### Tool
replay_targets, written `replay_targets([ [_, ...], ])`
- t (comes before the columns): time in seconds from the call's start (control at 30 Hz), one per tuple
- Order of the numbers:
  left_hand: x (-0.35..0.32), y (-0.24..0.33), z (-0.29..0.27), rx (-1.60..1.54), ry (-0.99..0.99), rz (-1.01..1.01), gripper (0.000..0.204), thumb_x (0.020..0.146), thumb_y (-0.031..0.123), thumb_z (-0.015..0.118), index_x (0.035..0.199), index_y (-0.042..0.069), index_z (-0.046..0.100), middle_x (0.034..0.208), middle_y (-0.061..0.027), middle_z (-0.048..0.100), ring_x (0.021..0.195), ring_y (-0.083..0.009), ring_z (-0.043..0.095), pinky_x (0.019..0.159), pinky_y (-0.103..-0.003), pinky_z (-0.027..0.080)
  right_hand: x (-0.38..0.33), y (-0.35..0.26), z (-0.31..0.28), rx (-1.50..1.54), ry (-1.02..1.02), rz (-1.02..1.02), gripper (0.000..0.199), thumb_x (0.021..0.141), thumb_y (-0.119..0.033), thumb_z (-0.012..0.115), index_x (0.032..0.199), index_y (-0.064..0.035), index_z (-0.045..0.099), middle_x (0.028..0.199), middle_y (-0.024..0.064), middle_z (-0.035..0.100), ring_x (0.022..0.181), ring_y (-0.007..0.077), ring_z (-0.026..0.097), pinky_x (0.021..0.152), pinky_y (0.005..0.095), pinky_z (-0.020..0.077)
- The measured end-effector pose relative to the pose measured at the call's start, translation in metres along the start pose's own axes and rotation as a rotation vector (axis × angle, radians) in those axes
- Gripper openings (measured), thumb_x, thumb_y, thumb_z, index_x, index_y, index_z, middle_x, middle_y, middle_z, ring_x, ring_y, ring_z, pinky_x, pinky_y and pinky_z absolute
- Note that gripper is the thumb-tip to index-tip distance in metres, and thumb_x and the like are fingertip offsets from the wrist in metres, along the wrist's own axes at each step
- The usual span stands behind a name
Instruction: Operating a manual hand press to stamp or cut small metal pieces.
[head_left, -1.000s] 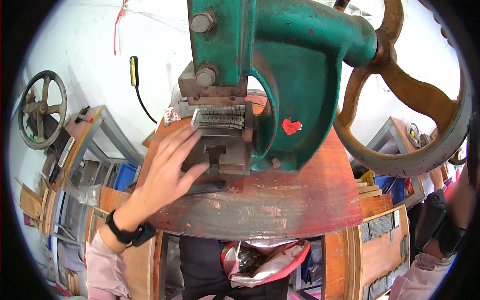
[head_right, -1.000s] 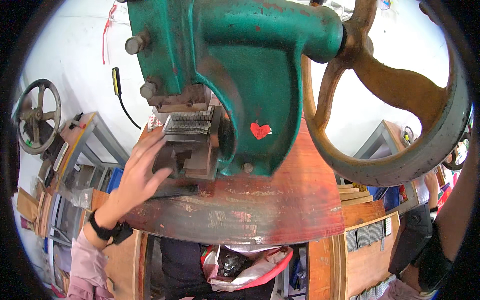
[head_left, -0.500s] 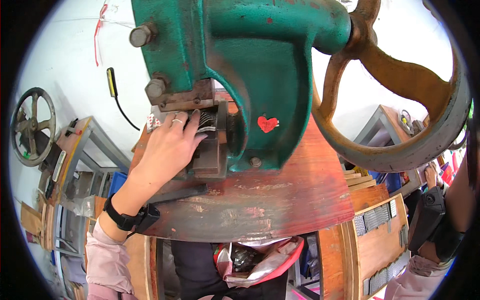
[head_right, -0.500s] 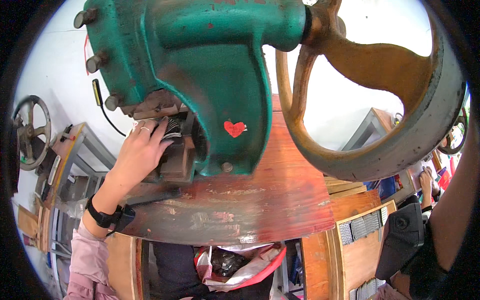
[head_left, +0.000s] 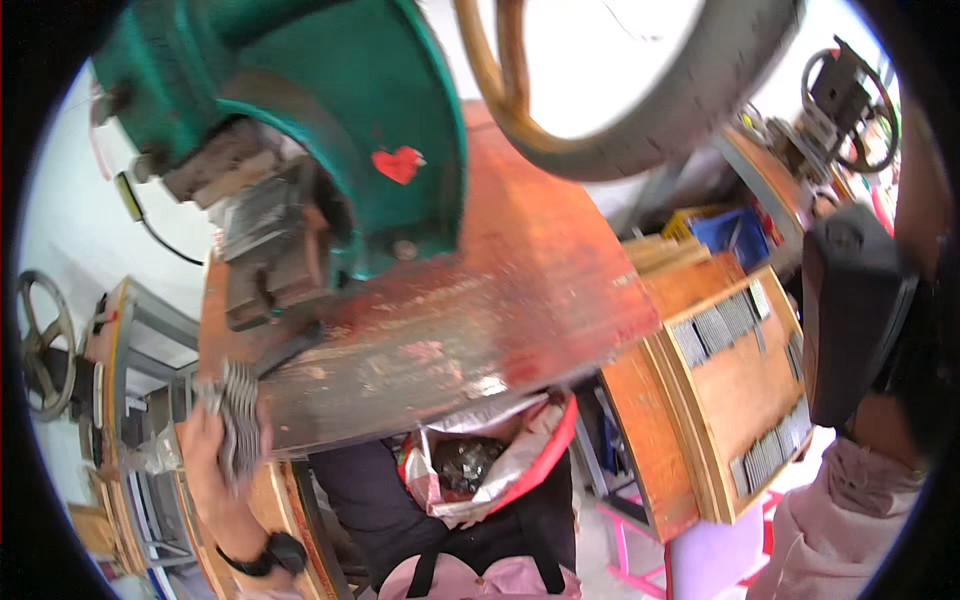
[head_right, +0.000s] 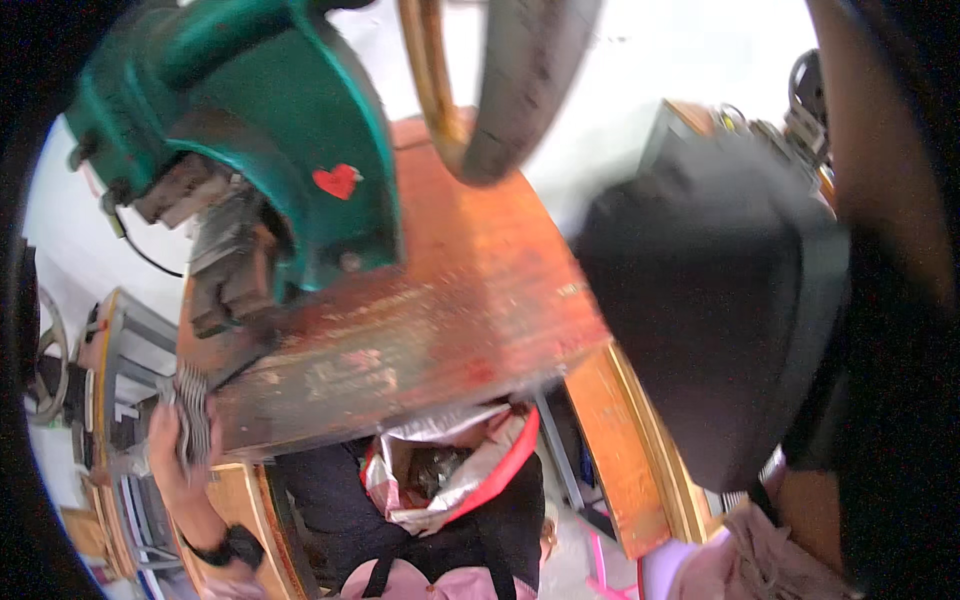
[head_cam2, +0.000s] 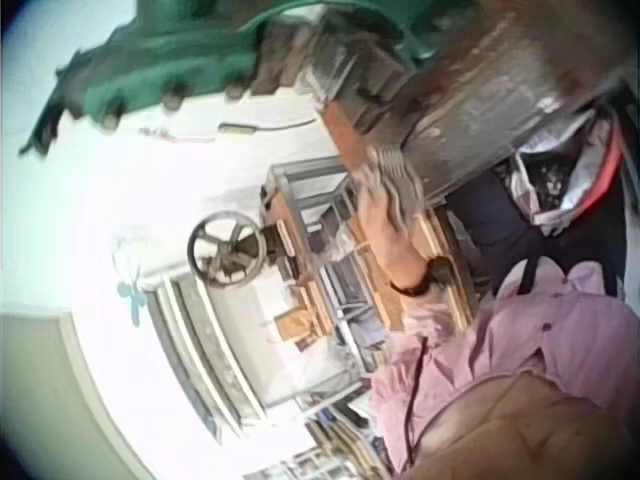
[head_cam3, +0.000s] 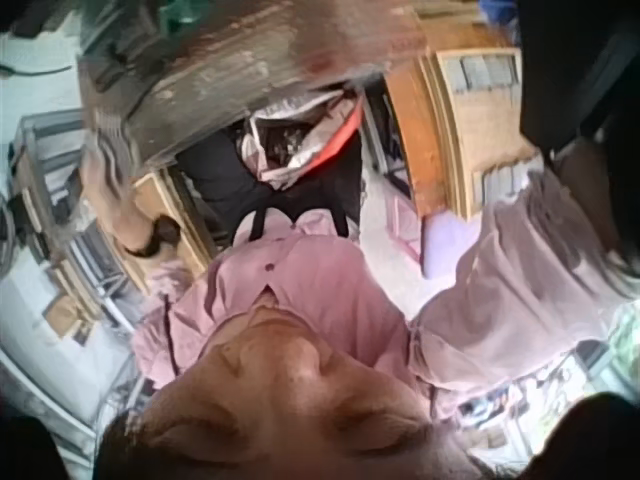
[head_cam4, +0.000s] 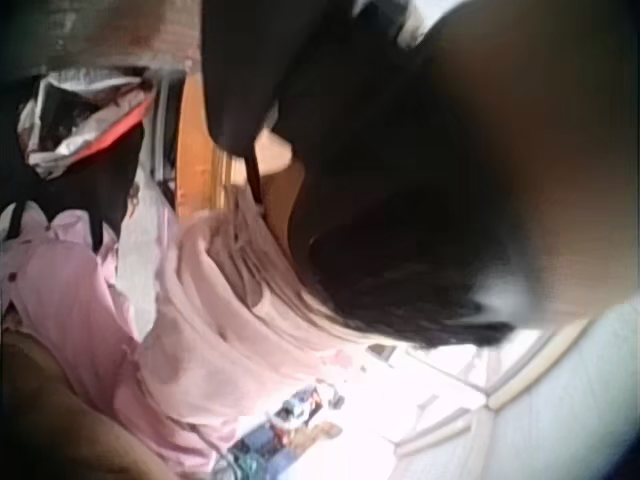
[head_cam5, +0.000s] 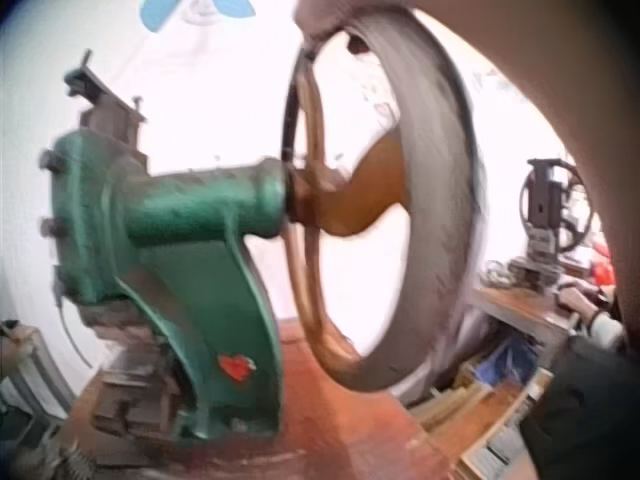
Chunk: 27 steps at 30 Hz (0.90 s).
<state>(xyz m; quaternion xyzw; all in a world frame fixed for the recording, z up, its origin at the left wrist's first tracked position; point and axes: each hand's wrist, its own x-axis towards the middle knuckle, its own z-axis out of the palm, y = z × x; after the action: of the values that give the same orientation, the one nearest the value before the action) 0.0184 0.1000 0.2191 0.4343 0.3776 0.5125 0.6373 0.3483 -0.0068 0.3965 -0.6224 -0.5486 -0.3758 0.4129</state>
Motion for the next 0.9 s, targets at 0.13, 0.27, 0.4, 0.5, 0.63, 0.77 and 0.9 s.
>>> replay_targets([
  [0.13, -0.04, -0.074, -0.034, -0.47, -0.254, -0.81, 0.041, 0.091, 0.022, 0.054, 0.124, -0.003, 0.049, 0.11, -0.0237, 0.059, 0.083, -0.0317, 0.062, 0.053, -0.035, 0.048, -0.153, -0.013, 0.027, 0.257, -0.252, 0.101, 0.035, 0.09, -0.018, 0.059, 0.116, 0.0059, 0.053, 0.097, 0.0179, 0.061, 0.083, 0.0259, 0.059, 0.073, 0.0356, 0.0493],
  [0.27, -0.061, -0.196, -0.018, -0.699, 0.035, -1.281, 0.036, 0.095, 0.02, 0.043, 0.124, -0.001, 0.048, 0.115, -0.0242, 0.056, 0.085, -0.033, 0.06, 0.054, -0.027, 0.046, -0.242, -0.025, 0.056, 0.395, -0.529, 0.273, 0.034, 0.09, -0.015, 0.059, 0.117, 0.0057, 0.053, 0.101, 0.018, 0.061, 0.088, 0.0275, 0.058, 0.077, 0.0369, 0.0478],
  [0.4, -0.078, -0.227, -0.011, -0.455, -0.049, -1.342, 0.032, 0.101, 0.027, 0.039, 0.118, 0.003, 0.052, 0.114, -0.0245, 0.06, 0.09, -0.0323, 0.064, 0.062, -0.029, 0.054, -0.287, -0.035, 0.068, 0.472, -0.692, 0.333, 0.033, 0.09, -0.012, 0.059, 0.118, 0.0055, 0.053, 0.105, 0.0182, 0.06, 0.094, 0.029, 0.057, 0.082, 0.0381, 0.0462],
  [0.5, -0.072, -0.199, -0.032, -0.34, -0.114, -1.111, 0.032, 0.099, 0.03, 0.048, 0.119, 0.005, 0.053, 0.103, -0.016, 0.067, 0.089, -0.0242, 0.067, 0.065, -0.03, 0.054, -0.305, -0.042, 0.063, 0.529, -0.762, 0.308, 0.033, 0.09, -0.01, 0.059, 0.118, 0.0054, 0.053, 0.108, 0.0183, 0.059, 0.098, 0.0302, 0.056, 0.085, 0.0391, 0.0451],
  [0.63, -0.059, -0.15, -0.102, -0.208, 0.035, -0.552, 0.021, 0.095, 0.018, 0.058, 0.109, 0.003, 0.06, 0.094, -0.0097, 0.067, 0.079, -0.0195, 0.065, 0.065, -0.032, 0.052, -0.249, -0.028, 0.048, 0.477, -0.659, 0.193, 0.032, 0.09, -0.007, 0.059, 0.119, 0.0052, 0.053, 0.112, 0.0184, 0.058, 0.103, 0.0317, 0.054, 0.089, 0.0404, 0.0435],
  [0.77, -0.045, -0.127, -0.201, 0.503, 0.487, -0.089, 0.026, 0.092, 0.016, 0.059, 0.109, -0.003, 0.061, 0.089, -0.0119, 0.067, 0.075, -0.0222, 0.065, 0.063, -0.033, 0.052, -0.126, 0.002, 0.051, 0.178, -0.237, -0.068, 0.032, 0.089, -0.004, 0.059, 0.119, 0.005, 0.053, 0.115, 0.0186, 0.057, 0.109, 0.0333, 0.053, 0.094, 0.0417, 0.042],
  [0.9, -0.027, -0.125, -0.308, 1.177, 0.728, 0.117, 0.03, 0.09, 0.022, 0.061, 0.105, -0.004, 0.063, 0.082, -0.0145, 0.068, 0.07, -0.0219, 0.065, 0.065, -0.037, 0.052, -0.107, 0.0, 0.087, -0.038, 0.03, -0.209, 0.032, 0.089, -0.002, 0.059, 0.12, 0.0048, 0.053, 0.119, 0.0187, 0.057, 0.114, 0.0349, 0.052, 0.098, 0.0429, 0.0404],
])
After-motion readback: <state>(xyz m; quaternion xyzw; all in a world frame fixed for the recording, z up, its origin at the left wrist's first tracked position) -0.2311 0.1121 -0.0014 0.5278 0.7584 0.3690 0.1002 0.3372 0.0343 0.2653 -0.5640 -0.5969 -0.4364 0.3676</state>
